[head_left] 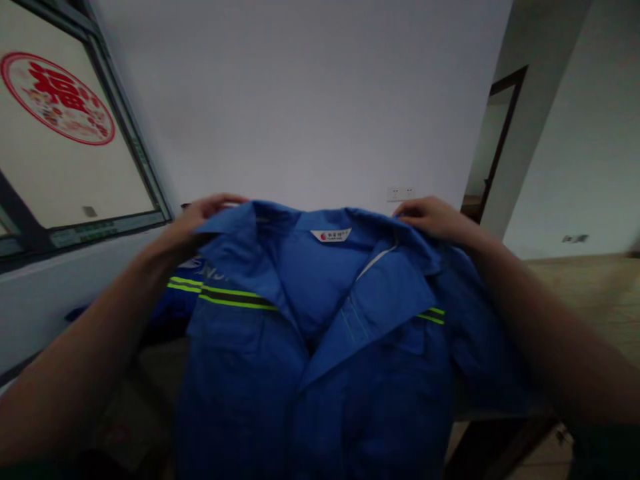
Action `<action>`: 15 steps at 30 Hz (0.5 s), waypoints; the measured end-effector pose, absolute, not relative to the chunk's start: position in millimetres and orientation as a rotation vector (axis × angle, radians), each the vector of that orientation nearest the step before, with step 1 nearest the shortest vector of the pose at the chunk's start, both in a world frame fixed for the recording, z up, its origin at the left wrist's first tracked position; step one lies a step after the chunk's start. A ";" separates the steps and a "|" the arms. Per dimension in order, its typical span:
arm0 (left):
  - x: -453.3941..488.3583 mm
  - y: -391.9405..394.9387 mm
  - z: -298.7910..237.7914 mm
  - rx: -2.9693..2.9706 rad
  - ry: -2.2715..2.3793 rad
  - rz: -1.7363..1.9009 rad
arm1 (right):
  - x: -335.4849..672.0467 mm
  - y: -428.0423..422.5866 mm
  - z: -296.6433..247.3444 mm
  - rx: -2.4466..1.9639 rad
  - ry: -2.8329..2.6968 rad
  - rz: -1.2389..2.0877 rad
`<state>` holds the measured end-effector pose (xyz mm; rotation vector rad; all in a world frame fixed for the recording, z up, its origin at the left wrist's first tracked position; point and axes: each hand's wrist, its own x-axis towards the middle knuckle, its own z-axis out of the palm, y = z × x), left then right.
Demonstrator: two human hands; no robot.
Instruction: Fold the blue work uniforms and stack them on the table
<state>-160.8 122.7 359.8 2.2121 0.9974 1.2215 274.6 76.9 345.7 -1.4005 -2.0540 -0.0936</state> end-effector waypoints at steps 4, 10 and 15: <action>-135.2 169.6 256.4 2.476 1.288 0.471 | 280.6 154.5 251.3 -1.546 -2.346 0.257; -140.1 200.3 121.0 2.381 1.256 0.093 | 262.6 167.3 109.2 -1.765 -2.380 0.328; -147.3 209.4 112.7 2.395 1.144 0.144 | 264.0 166.5 81.3 -1.680 -2.319 0.203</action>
